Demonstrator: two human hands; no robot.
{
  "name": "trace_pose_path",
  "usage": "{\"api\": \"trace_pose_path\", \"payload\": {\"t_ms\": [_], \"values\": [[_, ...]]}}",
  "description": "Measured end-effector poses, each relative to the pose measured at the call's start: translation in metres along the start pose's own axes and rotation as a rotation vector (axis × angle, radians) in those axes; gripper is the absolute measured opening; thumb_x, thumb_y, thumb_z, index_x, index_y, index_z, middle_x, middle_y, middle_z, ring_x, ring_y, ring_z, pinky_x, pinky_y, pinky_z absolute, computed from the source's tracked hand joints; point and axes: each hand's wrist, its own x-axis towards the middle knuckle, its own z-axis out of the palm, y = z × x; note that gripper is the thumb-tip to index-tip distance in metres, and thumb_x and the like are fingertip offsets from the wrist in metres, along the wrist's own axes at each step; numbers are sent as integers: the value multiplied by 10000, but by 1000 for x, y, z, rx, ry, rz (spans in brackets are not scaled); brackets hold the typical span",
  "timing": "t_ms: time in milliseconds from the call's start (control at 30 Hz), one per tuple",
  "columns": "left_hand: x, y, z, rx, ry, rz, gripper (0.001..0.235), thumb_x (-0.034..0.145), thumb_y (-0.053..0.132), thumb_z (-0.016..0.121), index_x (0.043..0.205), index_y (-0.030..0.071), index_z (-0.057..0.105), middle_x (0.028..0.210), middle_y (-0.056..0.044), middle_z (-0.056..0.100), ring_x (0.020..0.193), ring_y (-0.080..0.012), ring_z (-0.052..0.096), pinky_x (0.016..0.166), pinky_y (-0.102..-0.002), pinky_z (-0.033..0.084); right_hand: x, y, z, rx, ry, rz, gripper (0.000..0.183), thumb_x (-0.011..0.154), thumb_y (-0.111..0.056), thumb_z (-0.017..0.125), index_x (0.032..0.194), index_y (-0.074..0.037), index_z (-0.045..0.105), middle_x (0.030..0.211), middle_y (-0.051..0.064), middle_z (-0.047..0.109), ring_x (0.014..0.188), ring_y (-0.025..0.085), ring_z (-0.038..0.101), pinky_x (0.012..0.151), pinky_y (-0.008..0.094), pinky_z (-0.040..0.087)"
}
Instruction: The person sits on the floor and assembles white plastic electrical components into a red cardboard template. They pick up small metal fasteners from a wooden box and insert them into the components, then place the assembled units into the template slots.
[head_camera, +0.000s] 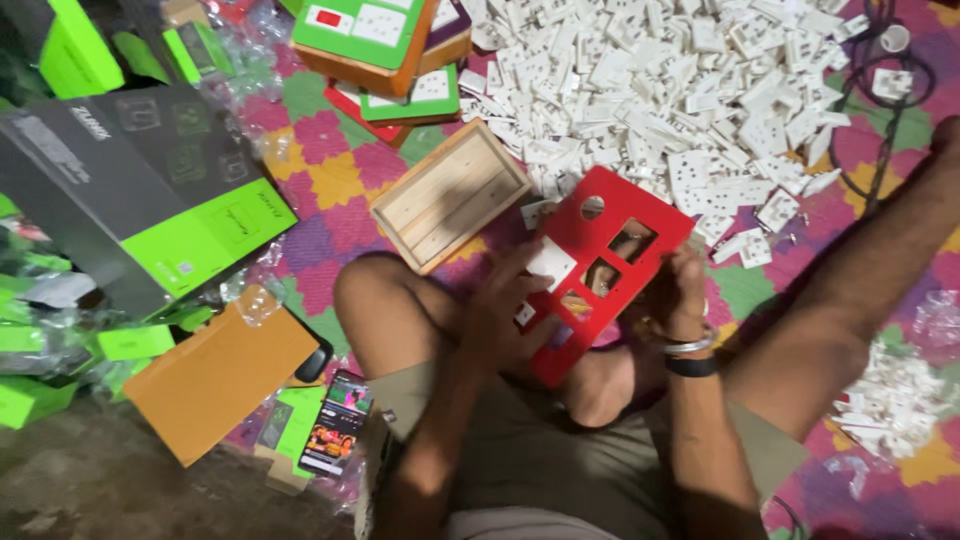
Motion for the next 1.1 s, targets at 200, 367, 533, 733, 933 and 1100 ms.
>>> {"api": "trace_pose_path", "payload": {"t_ms": [200,367,533,733,933,1100], "values": [[67,0,-40,356,-2,291,802,652,390,918,1330,95,608,1524,-179,452,1392,-414,424,1137,-603,337,1,-25,-10,-271,22,31,319,1031,-99,661,1291,85,645,1234,115,706,1158,181,675,1038,307,525],[75,-31,-50,167,-7,109,981,688,351,897,1505,61,436,1558,-212,416,1441,-440,416,1205,-517,356,0,0,-6,-240,97,-2,317,1087,-61,671,1354,110,667,1000,120,703,828,159,612,751,287,483],[67,-98,-12,-824,260,-371,921,803,269,847,1547,81,336,1502,-200,481,1247,-379,586,991,-502,532,9,15,5,13,76,30,301,1088,-102,624,1341,61,613,1014,113,725,829,156,674,692,274,540],[63,-117,9,-1627,57,-556,636,1082,518,400,1587,136,340,1458,-173,532,1188,-399,621,986,-611,530,7,40,-6,-152,162,173,180,1019,-154,547,1103,-12,619,980,60,761,839,126,744,634,262,547],[78,-116,-25,-1726,58,-498,692,1079,605,380,1565,113,366,1490,-146,524,1246,-431,576,1022,-662,506,40,3,-56,-745,322,-46,322,1068,-283,579,1055,-2,738,796,50,743,691,120,676,632,241,542],[93,-133,-11,-1645,277,-507,683,1075,595,391,1576,131,397,1501,-118,531,1290,-378,549,1039,-601,492,116,-18,-89,-1515,349,-173,360,894,-250,784,1140,3,712,899,169,740,771,291,710,686,402,555]]}}
